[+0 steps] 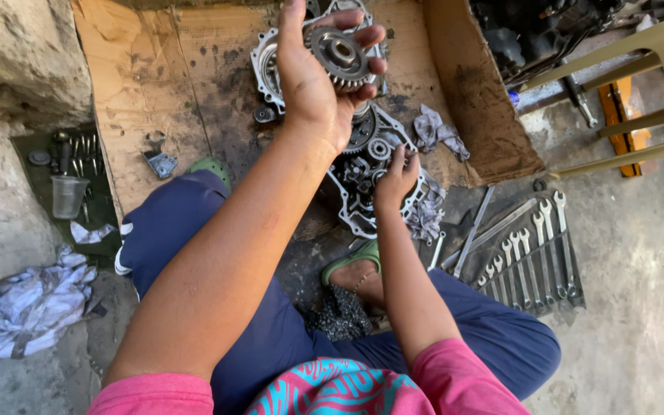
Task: The person sits on the floor and assembles internal components of a disassembled engine casing. They place gears and shafts into the casing, rotate them to check fit, and repeatedly remove and reposition parts while working with both hands.
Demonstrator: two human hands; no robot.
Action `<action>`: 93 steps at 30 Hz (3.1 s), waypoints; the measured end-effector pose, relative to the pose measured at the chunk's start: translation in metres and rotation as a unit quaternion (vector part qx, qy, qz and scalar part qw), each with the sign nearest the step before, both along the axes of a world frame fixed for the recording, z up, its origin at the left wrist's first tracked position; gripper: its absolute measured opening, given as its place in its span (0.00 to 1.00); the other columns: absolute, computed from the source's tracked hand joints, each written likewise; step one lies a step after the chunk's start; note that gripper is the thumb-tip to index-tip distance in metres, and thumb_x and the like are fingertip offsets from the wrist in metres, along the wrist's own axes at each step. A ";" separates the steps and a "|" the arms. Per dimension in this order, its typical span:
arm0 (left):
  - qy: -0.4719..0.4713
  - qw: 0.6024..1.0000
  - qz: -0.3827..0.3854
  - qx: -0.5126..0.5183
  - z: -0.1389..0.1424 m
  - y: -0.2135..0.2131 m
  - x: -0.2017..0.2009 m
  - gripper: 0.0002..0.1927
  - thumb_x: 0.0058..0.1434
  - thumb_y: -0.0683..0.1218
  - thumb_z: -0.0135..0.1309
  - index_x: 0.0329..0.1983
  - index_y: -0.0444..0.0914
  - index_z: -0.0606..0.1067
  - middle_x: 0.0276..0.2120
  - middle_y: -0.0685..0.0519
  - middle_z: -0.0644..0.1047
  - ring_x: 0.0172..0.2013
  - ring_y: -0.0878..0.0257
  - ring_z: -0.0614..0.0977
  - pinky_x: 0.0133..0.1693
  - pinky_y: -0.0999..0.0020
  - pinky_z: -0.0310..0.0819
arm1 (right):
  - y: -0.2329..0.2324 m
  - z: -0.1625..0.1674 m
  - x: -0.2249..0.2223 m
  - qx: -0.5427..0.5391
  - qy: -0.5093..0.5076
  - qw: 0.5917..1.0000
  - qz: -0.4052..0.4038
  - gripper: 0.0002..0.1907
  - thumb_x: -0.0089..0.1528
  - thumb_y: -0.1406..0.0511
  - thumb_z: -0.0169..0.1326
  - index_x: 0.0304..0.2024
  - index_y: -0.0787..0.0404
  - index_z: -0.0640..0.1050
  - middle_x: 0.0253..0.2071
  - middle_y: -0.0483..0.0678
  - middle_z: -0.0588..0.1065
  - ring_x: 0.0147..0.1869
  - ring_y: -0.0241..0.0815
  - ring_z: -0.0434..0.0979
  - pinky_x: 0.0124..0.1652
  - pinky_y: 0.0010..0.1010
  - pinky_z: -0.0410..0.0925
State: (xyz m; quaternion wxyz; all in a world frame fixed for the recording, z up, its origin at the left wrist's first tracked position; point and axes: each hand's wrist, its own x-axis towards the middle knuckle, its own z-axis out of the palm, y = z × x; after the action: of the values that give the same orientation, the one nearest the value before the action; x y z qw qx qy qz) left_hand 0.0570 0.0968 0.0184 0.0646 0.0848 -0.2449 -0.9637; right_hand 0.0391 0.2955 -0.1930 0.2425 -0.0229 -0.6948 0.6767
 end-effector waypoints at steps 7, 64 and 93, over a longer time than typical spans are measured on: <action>-0.005 0.999 -0.039 -0.011 -0.002 0.012 0.000 0.32 0.65 0.69 0.37 0.43 0.37 0.74 0.35 0.48 0.83 0.26 0.59 0.81 0.26 0.65 0.72 | 0.048 0.006 -0.022 -0.146 -0.160 0.913 0.345 0.30 0.72 0.52 0.46 0.17 0.53 0.58 0.15 0.40 0.56 0.19 0.34 0.52 0.24 0.29 0.50; -0.022 0.999 -0.030 -0.005 0.011 0.000 0.006 0.33 0.64 0.69 0.40 0.43 0.35 0.76 0.34 0.46 0.82 0.26 0.57 0.82 0.24 0.64 0.72 | 0.081 -0.004 -0.045 -0.160 -0.261 0.814 0.494 0.30 0.71 0.55 0.49 0.16 0.57 0.60 0.16 0.41 0.58 0.22 0.37 0.54 0.28 0.31 0.52; 0.008 0.999 -0.025 -0.032 0.010 -0.002 0.013 0.31 0.66 0.67 0.38 0.44 0.36 0.75 0.37 0.48 0.82 0.29 0.58 0.82 0.28 0.64 0.72 | 0.021 -0.045 0.013 -0.003 -0.047 0.999 -0.001 0.14 0.68 0.62 0.53 0.29 0.60 0.70 0.25 0.40 0.65 0.29 0.31 0.60 0.31 0.28 0.56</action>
State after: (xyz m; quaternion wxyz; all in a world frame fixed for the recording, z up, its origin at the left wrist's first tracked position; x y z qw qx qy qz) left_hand 0.0703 0.0945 0.0289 0.0447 0.0692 -0.2768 -0.9574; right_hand 0.0516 0.3165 -0.2377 0.2107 -0.0561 -0.7032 0.6767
